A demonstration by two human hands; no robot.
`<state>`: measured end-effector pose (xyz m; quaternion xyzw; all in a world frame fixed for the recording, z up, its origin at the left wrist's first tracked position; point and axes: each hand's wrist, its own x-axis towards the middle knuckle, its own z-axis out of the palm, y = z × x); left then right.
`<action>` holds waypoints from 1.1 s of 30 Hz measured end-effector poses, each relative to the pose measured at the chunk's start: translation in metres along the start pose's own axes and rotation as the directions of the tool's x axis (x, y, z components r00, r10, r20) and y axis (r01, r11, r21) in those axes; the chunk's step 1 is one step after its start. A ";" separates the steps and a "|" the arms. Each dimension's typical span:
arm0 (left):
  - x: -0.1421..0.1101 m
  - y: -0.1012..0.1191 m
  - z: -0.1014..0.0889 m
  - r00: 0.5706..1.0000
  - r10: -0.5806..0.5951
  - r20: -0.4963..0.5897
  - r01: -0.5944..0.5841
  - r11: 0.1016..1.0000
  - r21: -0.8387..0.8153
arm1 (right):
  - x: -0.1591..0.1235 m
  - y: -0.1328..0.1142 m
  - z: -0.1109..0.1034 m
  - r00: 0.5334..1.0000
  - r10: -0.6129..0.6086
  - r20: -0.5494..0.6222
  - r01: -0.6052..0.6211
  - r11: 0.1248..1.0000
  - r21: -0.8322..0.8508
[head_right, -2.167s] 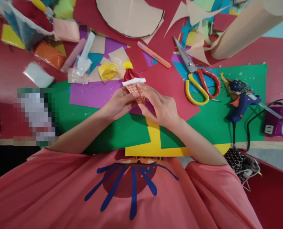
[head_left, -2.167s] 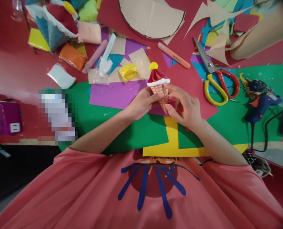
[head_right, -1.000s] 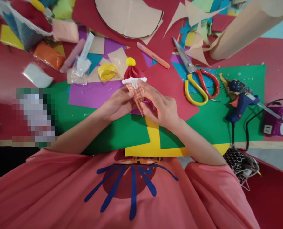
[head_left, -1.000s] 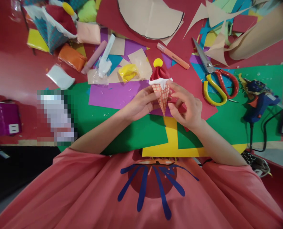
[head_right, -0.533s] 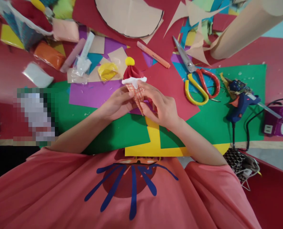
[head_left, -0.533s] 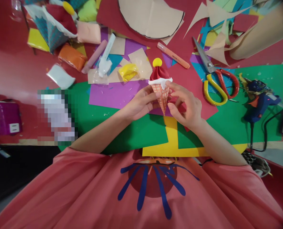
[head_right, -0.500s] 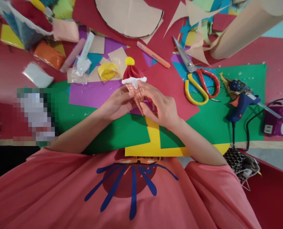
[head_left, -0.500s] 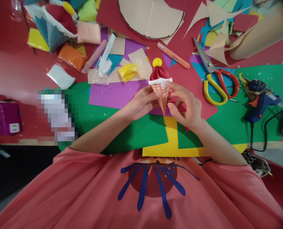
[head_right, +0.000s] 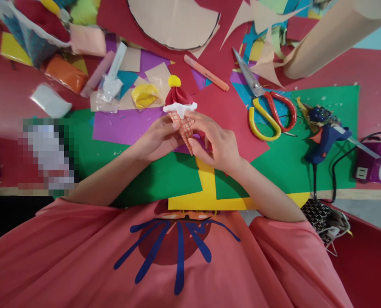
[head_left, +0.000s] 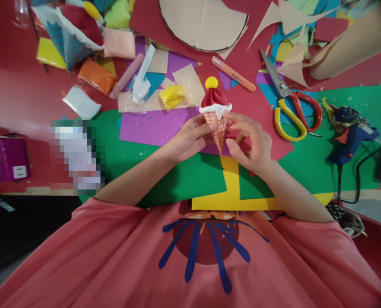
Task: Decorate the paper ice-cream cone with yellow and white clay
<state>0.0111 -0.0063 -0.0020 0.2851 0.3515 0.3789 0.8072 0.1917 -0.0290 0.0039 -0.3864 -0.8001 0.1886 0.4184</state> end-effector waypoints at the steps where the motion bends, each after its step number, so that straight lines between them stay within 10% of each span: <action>1: 0.000 0.000 0.000 1.000 0.001 -0.002 -0.001 1.000 -0.004 | 0.000 0.000 0.000 1.000 -0.001 0.004 0.001 1.000 -0.002; 17: -0.001 0.004 -0.001 1.000 -0.018 -0.010 0.018 1.000 0.012 | 0.000 0.001 -0.002 0.978 -0.198 -0.069 0.198 0.980 -0.005; 28: -0.001 0.001 0.000 1.000 -0.029 0.001 0.029 1.000 0.006 | -0.001 0.005 -0.003 1.000 -0.022 -0.012 0.022 0.999 0.035; 33: -0.002 0.003 0.000 0.999 -0.044 0.018 0.044 0.999 0.002 | 0.001 0.002 -0.003 0.991 0.137 0.007 -0.132 0.940 0.314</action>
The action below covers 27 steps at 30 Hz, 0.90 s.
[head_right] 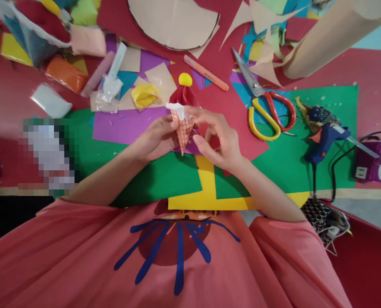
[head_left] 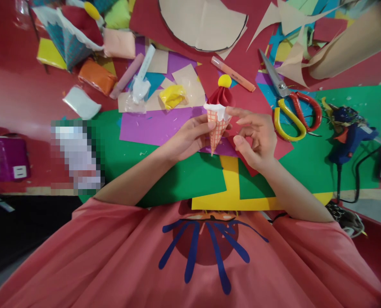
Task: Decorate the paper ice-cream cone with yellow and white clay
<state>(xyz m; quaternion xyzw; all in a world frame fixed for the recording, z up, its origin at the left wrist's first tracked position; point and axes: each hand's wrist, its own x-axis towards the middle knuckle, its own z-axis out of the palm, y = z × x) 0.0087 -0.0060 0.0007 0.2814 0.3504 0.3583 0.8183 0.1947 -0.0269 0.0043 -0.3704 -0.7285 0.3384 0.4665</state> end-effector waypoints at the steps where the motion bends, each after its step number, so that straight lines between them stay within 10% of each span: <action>1: 0.000 0.000 0.000 1.000 -0.007 0.003 0.007 1.000 -0.009 | 0.000 0.000 0.000 0.999 0.041 -0.015 -0.040 0.996 0.075; 16: 0.001 -0.001 0.002 0.999 0.008 0.046 -0.007 1.000 -0.017 | 0.000 0.001 -0.002 0.998 0.057 0.026 -0.055 0.996 -0.066; 27: 0.001 -0.005 0.002 0.997 0.041 0.059 -0.040 0.999 -0.023 | 0.001 0.002 -0.002 0.985 -0.168 0.030 0.168 0.921 -0.353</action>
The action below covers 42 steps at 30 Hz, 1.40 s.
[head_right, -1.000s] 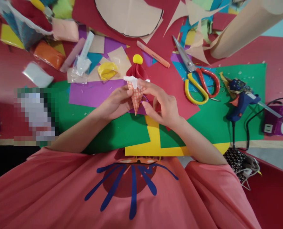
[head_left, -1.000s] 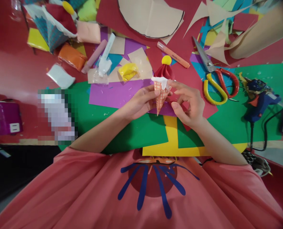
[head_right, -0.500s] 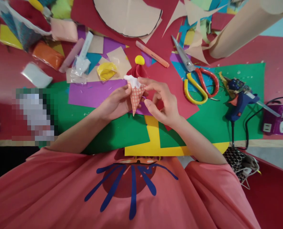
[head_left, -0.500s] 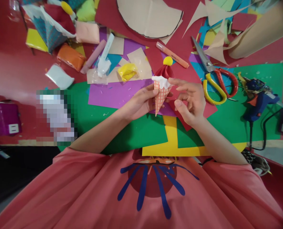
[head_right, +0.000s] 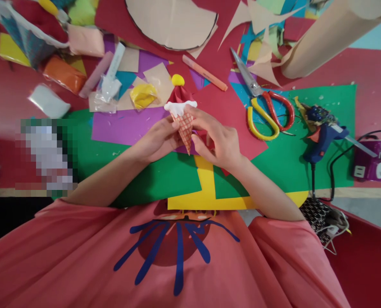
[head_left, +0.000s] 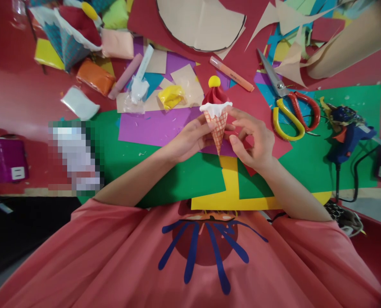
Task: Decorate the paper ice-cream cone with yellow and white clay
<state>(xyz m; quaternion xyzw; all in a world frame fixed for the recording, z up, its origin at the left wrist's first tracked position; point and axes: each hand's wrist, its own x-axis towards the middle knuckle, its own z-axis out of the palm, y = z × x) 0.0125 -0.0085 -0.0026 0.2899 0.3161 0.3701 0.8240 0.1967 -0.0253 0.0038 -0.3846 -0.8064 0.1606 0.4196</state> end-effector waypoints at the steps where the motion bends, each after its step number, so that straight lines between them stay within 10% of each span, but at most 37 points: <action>1: 0.000 0.000 0.000 1.000 0.006 -0.001 -0.006 1.000 -0.009 | 0.000 0.000 0.000 1.000 -0.014 0.007 0.014 1.000 -0.009; 42: 0.000 -0.001 0.002 0.998 0.010 -0.056 -0.004 0.994 0.105 | -0.001 -0.001 0.002 0.999 0.027 0.027 -0.028 0.999 0.026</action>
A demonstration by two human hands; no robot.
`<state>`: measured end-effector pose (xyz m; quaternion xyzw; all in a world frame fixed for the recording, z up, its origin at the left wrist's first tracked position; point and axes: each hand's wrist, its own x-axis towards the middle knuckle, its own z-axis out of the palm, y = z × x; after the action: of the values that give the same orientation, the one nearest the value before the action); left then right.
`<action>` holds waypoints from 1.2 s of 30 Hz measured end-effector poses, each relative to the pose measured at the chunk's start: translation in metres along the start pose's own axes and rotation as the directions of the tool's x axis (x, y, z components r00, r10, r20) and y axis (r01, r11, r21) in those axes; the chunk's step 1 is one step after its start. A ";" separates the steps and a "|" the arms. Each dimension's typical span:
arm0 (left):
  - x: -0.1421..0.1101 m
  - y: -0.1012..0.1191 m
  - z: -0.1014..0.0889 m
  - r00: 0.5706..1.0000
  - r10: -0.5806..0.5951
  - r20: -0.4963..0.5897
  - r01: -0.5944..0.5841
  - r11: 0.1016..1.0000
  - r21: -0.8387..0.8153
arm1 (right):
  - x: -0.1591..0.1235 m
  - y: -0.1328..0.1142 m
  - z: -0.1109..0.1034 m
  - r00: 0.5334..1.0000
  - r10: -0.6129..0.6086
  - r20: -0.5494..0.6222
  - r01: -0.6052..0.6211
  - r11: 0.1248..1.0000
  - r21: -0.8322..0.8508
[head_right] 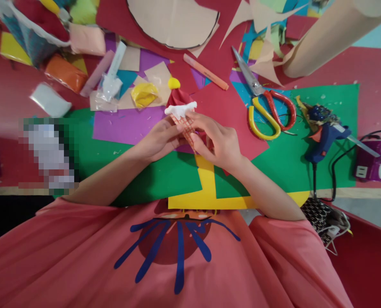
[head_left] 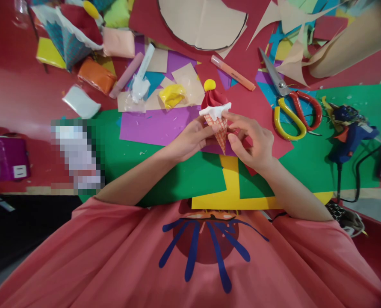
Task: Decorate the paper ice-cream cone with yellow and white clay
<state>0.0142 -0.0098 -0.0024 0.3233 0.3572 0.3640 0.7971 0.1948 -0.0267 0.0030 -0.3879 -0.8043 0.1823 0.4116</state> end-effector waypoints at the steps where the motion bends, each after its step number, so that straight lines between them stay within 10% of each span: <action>1: 0.000 0.000 0.000 1.000 -0.001 -0.002 0.001 1.000 0.004 | 0.000 0.000 0.000 1.000 0.003 0.000 -0.003 1.000 0.004; 19: 0.000 0.001 0.000 1.000 0.001 -0.019 -0.002 1.000 -0.010 | 0.001 0.000 -0.001 0.997 -0.030 -0.074 0.030 1.000 -0.005; 25: -0.001 0.003 0.000 0.998 -0.026 0.061 0.021 0.998 0.067 | 0.007 0.005 -0.003 0.949 0.188 -0.252 -0.179 0.982 0.061; 36: -0.002 0.002 0.002 0.993 -0.037 0.116 0.018 0.986 0.165 | 0.009 0.019 0.006 0.923 0.384 -0.039 -0.320 0.819 0.477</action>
<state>0.0137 -0.0108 0.0011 0.4039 0.3423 0.3024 0.7926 0.1958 -0.0070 -0.0077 -0.4321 -0.6224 0.4147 0.5039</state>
